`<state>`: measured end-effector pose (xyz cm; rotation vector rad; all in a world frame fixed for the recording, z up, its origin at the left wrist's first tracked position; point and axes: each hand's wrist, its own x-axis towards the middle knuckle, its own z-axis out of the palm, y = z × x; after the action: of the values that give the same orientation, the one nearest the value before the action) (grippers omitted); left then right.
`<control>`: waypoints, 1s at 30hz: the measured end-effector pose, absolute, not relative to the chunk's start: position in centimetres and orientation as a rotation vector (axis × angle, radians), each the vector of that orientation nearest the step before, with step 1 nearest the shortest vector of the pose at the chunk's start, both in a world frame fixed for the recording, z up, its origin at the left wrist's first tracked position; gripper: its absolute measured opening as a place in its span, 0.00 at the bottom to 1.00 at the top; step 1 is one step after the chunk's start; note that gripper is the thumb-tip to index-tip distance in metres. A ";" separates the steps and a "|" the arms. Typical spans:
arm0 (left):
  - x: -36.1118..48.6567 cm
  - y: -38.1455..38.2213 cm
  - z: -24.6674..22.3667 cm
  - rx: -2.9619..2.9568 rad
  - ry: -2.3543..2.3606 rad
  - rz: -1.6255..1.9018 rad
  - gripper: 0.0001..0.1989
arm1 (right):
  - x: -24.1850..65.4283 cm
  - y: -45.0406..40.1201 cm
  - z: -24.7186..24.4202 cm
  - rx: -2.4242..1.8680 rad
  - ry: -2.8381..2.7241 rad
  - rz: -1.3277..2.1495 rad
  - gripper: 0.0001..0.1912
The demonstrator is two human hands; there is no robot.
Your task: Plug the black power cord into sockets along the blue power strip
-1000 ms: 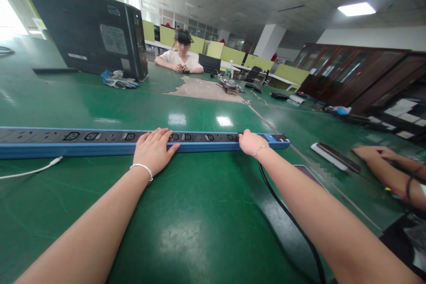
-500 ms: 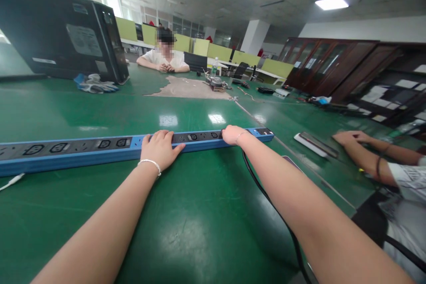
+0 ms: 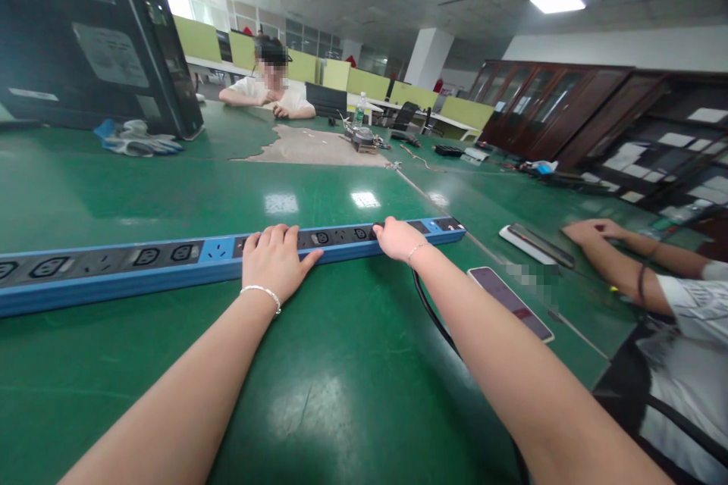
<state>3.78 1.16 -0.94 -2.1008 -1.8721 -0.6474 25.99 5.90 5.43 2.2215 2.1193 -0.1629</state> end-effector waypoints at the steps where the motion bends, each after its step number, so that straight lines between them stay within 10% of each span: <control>1: 3.8 1.2 -1.0 -2.097 -1.873 -0.650 0.32 | 26.0 5.8 5.3 2.265 2.107 -0.139 0.25; 30: 3.9 1.1 -1.0 -2.104 -1.898 -0.721 0.32 | 29.7 4.1 12.5 2.424 2.051 0.075 0.23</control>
<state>3.90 1.07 -1.01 -2.1038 -1.8985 -0.7209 29.72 4.09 12.46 2.4242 2.0507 0.0748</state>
